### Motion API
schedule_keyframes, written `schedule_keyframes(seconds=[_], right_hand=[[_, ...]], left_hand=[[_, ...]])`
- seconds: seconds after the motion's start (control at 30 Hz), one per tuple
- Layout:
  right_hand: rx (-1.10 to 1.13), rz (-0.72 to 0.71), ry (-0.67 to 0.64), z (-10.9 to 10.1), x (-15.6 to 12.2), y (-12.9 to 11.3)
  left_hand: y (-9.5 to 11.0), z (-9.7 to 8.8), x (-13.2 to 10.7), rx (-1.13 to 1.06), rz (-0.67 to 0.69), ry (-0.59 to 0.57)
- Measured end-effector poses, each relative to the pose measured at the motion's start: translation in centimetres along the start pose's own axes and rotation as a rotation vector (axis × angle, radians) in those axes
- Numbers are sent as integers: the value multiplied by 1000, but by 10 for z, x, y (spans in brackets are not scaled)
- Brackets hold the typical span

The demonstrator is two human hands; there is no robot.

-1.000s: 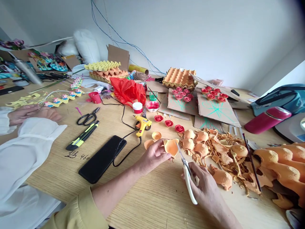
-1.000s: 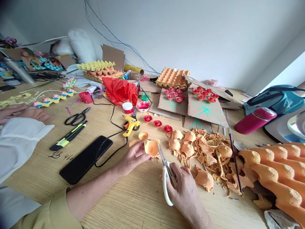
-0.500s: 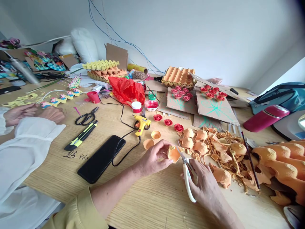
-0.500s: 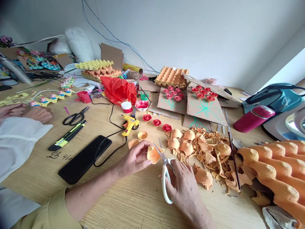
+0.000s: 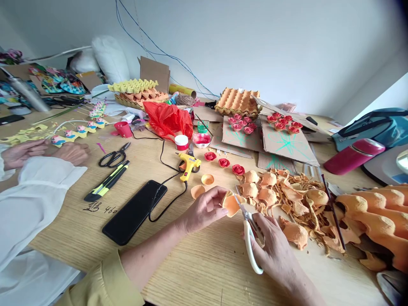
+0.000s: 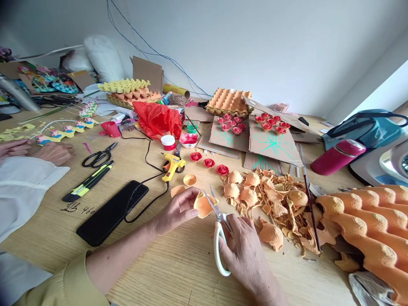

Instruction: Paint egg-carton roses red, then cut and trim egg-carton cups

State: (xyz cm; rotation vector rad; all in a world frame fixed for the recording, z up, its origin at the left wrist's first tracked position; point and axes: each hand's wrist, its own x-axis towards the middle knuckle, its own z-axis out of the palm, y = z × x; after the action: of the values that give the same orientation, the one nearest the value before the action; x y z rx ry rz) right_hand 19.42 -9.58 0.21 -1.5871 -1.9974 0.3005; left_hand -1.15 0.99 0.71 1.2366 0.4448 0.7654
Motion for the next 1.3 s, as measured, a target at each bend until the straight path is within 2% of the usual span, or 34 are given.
schedule_keyframes(seconds=[0.47, 0.63, 0.87, 1.3], right_hand=[[61, 49, 29, 2, -5, -2], [50, 29, 47, 3, -3, 0], [30, 11, 29, 3, -2, 1], [83, 147, -11, 4, -4, -5]], left_hand=[[-12, -4, 3, -94, 60, -7], [-6, -3, 2, -50, 68, -11], [-4, -1, -1, 6, 82, -82], [-5, 0, 0, -46, 9, -5]])
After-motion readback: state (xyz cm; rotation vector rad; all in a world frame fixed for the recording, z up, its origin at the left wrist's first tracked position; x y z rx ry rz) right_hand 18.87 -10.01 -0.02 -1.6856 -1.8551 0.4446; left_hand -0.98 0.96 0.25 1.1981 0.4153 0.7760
